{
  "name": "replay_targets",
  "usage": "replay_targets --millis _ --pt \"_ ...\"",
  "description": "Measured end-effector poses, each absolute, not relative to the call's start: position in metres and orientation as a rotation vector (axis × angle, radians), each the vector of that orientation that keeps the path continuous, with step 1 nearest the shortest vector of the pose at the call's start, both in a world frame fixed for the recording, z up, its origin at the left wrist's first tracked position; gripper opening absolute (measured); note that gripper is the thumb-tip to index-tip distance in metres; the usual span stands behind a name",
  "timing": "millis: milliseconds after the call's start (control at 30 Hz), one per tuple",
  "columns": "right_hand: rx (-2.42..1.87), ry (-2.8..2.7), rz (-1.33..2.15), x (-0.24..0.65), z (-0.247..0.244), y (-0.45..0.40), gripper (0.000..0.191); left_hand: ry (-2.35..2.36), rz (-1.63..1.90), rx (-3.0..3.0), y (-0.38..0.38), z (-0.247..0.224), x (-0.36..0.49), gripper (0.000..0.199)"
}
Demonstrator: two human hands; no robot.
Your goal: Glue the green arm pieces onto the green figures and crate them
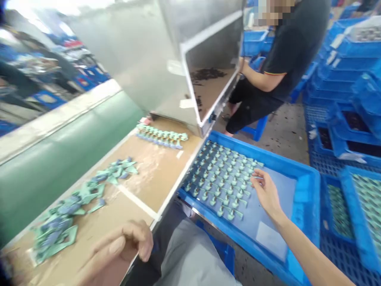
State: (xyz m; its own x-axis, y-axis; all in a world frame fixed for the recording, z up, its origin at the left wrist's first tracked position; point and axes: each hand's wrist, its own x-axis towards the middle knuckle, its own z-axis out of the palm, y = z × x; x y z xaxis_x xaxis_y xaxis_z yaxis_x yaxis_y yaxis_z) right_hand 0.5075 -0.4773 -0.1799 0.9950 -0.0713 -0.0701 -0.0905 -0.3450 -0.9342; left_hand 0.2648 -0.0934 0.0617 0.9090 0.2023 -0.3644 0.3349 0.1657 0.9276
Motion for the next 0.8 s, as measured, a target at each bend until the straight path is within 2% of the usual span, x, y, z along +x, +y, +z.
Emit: replay_targets --millis 67,167,267,333,567,800 --pt "-1.900 -0.026 0.001 0.521 -0.154 -0.452 0.068 0.397 -0.032 1.581 -0.064 0.078 0.287 0.049" --pt "-1.889 -0.264 -0.009 0.545 -0.113 -0.398 0.056 0.356 0.062 1.800 -0.018 0.089 0.341 0.041" --pt "-1.913 -0.511 -0.027 0.572 -0.075 -0.332 0.043 0.345 0.121 2.110 0.022 0.084 0.408 0.041" --pt "-1.957 -0.674 -0.042 0.590 -0.054 -0.288 0.037 0.356 0.161 2.191 0.047 0.078 0.451 0.035" --pt "-2.293 -1.065 -0.032 0.633 -0.019 -0.181 0.051 0.426 0.280 2.509 0.117 0.073 0.539 0.023" --pt "-2.544 -1.223 0.044 0.653 -0.015 -0.164 0.051 0.466 0.196 2.694 0.155 0.079 0.547 0.033"
